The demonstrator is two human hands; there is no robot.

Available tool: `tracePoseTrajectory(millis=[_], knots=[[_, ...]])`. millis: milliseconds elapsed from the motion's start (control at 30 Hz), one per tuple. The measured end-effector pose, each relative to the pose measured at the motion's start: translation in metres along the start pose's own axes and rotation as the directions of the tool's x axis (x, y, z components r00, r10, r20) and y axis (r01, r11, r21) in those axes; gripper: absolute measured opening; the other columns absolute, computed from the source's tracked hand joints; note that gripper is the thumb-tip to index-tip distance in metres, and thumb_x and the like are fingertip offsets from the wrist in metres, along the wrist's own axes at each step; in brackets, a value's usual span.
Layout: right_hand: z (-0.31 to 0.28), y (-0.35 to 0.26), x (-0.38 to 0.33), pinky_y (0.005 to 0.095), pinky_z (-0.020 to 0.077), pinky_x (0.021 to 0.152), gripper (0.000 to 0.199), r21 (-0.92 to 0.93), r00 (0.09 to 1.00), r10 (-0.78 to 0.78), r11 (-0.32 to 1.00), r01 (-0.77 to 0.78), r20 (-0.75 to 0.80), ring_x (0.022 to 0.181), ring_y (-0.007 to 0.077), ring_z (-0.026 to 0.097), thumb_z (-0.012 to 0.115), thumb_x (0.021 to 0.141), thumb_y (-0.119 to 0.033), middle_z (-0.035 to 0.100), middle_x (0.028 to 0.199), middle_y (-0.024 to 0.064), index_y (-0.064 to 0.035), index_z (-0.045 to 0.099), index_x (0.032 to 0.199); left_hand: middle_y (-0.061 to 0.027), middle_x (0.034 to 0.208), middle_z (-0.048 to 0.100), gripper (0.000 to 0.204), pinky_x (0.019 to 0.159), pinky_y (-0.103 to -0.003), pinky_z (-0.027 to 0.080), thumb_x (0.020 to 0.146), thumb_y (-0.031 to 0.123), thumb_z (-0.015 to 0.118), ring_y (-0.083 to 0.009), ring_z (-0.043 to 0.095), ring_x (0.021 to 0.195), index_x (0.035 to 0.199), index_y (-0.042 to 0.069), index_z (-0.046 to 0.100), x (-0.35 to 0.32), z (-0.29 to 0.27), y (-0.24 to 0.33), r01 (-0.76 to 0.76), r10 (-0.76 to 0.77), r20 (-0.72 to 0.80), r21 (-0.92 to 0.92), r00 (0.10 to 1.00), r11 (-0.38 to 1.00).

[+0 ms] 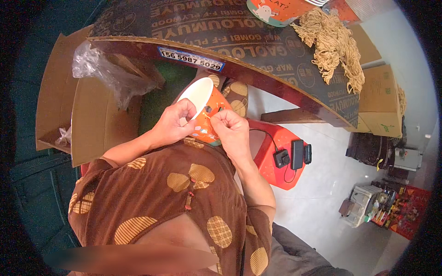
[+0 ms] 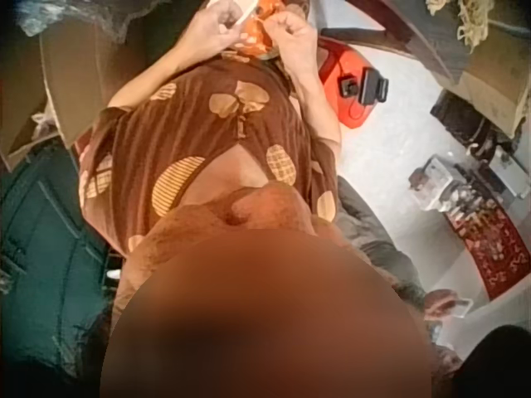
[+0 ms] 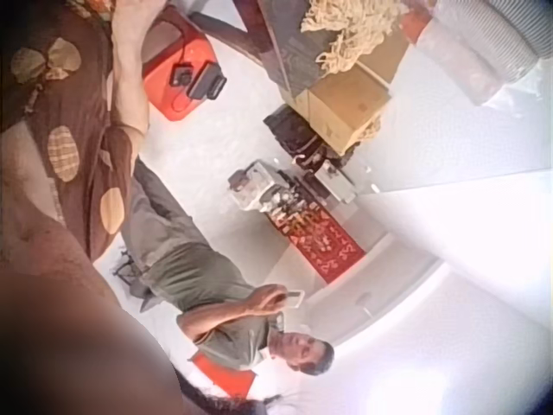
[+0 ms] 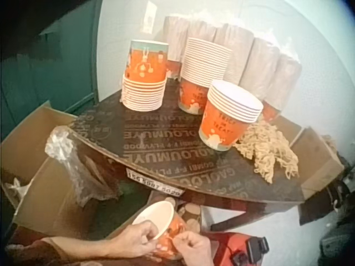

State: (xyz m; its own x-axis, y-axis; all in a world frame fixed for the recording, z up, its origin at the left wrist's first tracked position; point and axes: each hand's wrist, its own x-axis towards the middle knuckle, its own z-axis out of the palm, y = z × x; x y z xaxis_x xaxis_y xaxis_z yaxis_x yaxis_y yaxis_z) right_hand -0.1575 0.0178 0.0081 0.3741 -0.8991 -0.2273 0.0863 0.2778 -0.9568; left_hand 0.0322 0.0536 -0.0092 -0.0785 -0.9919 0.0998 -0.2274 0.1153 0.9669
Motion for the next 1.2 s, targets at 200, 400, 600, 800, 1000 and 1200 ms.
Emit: tracePoseTrajectory(millis=[200, 400, 600, 800, 1000, 1200], knots=[[0.002, 0.002, 0.0, 0.0169, 0.0353, 0.052, 0.012, -0.058, 1.0, -0.009, 0.998, 0.008, -0.008, 0.058, -0.0007, 0.044, 0.06, 0.09, -0.003, 0.054, 0.066, -0.0068, -0.0024, 0.061, 0.078, -0.0043, 0.071, 0.051, 0.017, 0.056, -0.028, 0.043, 0.078, 0.001, 0.063, -0.0102, 0.05, 0.064, 0.084, 0.002, 0.047, -0.001, 0.002, -0.007, 0.009, -0.009, 0.002, -0.059, 1.0, 0.998], [0.002, 0.006, 0.002, 0.017, 0.0352, 0.052, 0.012, -0.119, 0.998, -0.058, 0.991, 0.057, -0.009, 0.057, -0.001, 0.044, 0.061, 0.09, -0.003, 0.054, 0.066, -0.0069, -0.003, 0.061, 0.078, -0.0036, 0.07, 0.051, 0.017, 0.056, -0.028, 0.043, 0.078, 0.001, 0.063, -0.0093, 0.049, 0.064, 0.084, 0.002, 0.047, -0.001, 0.001, -0.004, 0.021, -0.021, 0.006, -0.061, 1.0, 0.998], [0.001, 0.004, 0.003, 0.0172, 0.0354, 0.051, 0.012, -0.156, 0.998, -0.062, 0.986, 0.059, -0.014, 0.057, -0.001, 0.044, 0.061, 0.089, -0.004, 0.054, 0.064, -0.0071, -0.003, 0.061, 0.077, -0.0038, 0.07, 0.051, 0.018, 0.056, -0.028, 0.043, 0.078, 0.002, 0.064, -0.0095, 0.049, 0.064, 0.085, 0.001, 0.047, 0.0, 0.003, -0.005, 0.011, -0.01, 0.017, -0.038, 1.0, 0.999], [0.005, 0.002, 0.003, 0.0176, 0.0355, 0.05, 0.012, -0.181, 0.999, -0.029, 0.983, 0.025, -0.019, 0.057, -0.001, 0.045, 0.061, 0.089, -0.003, 0.055, 0.065, -0.0068, -0.0026, 0.061, 0.077, -0.0042, 0.07, 0.051, 0.018, 0.057, -0.028, 0.044, 0.079, 0.002, 0.064, -0.0097, 0.05, 0.065, 0.086, 0.001, 0.048, -0.003, 0.001, -0.003, 0.011, -0.01, 0.023, -0.045, 1.0, 0.999], [0.007, 0.004, 0.006, 0.0174, 0.0354, 0.05, 0.012, -0.201, 0.998, -0.053, 0.978, 0.048, -0.019, 0.057, -0.0012, 0.045, 0.061, 0.089, -0.004, 0.054, 0.065, -0.007, -0.0023, 0.06, 0.077, -0.0033, 0.072, 0.052, 0.018, 0.058, -0.028, 0.044, 0.079, 0.002, 0.065, -0.0097, 0.051, 0.066, 0.086, 0.002, 0.048, -0.003, 0.001, -0.004, 0.004, -0.003, 0.03, -0.027, 1.0, 1.0], [0.008, 0.007, 0.005, 0.0177, 0.0355, 0.049, 0.011, -0.198, 0.998, -0.065, 0.978, 0.059, -0.025, 0.056, -0.0013, 0.045, 0.061, 0.09, -0.004, 0.054, 0.065, -0.0075, -0.0027, 0.06, 0.079, 0.0022, 0.088, 0.053, 0.024, 0.069, -0.021, 0.042, 0.093, 0.007, 0.055, -0.0047, 0.049, 0.077, 0.115, 0.004, 0.048, 0.0, -0.003, -0.008, 0.261, -0.179, 0.205, -0.506, 0.962, 0.822]])
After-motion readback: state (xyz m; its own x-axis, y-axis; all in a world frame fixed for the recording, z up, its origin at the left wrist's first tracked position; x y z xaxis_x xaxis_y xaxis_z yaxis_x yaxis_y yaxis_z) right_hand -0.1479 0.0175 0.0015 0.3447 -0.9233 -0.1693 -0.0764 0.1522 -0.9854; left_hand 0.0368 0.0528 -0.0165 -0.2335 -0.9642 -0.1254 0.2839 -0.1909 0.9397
